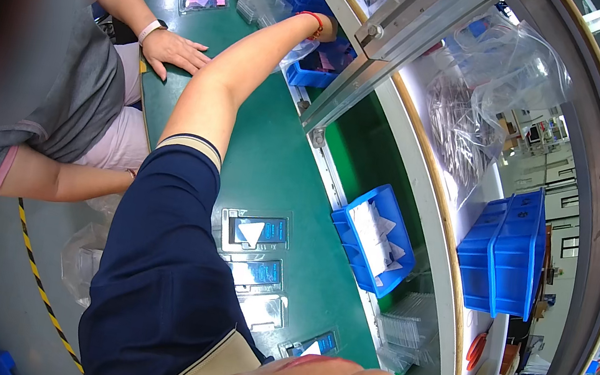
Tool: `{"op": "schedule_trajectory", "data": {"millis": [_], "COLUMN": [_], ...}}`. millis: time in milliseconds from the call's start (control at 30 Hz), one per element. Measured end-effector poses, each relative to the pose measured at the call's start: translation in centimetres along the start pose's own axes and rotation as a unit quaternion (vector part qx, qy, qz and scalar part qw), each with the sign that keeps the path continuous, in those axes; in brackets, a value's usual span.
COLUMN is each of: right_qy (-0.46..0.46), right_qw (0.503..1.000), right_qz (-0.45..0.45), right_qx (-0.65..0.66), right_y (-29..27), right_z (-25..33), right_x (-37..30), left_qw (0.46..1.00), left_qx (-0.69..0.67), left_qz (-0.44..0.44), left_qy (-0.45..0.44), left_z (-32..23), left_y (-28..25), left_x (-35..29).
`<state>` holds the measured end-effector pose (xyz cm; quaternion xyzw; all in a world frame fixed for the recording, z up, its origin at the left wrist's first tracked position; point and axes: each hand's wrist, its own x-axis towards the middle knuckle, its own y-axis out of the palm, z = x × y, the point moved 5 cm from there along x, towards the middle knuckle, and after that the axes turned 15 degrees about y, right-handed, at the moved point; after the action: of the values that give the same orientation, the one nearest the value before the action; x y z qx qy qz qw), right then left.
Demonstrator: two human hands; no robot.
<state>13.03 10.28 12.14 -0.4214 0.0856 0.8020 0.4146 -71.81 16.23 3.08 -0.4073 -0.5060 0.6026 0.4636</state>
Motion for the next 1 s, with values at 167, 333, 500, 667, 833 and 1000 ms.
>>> {"op": "schedule_trajectory", "data": {"millis": [167,333,500,667,833,1000], "right_qy": [-0.006,-0.021,-0.004,-0.017,0.003,-0.023], "right_qw": [1.000,0.999,1.000,0.999,1.000,0.999], "right_qz": [-0.008,0.028,0.017,0.047,0.017,0.025], "right_qx": [-0.008,-0.011,-0.020,-0.001,-0.012,-0.013], "right_y": [-0.5,-1.0,-2.5,-2.9,-2.0,-3.0], "right_z": [-0.8,-1.3,-3.4,-4.1,-2.1,-3.6], "right_x": [0.4,0.7,2.4,2.6,-0.2,0.6], "left_qw": [0.996,0.912,0.942,0.891,0.960,0.954], "left_qx": [-0.050,-0.172,-0.208,-0.373,-0.164,-0.147], "left_qz": [-0.001,-0.291,-0.199,-0.221,-0.163,-0.203], "left_qy": [-0.071,-0.233,-0.173,-0.135,-0.158,-0.165], "left_z": [-5.1,-0.3,-0.6,-0.9,-5.1,-3.0], "left_y": [-6.8,-7.7,-8.2,-7.2,-9.3,-10.6], "left_x": [-4.0,-10.9,-10.9,-13.6,-12.0,-13.3]}}
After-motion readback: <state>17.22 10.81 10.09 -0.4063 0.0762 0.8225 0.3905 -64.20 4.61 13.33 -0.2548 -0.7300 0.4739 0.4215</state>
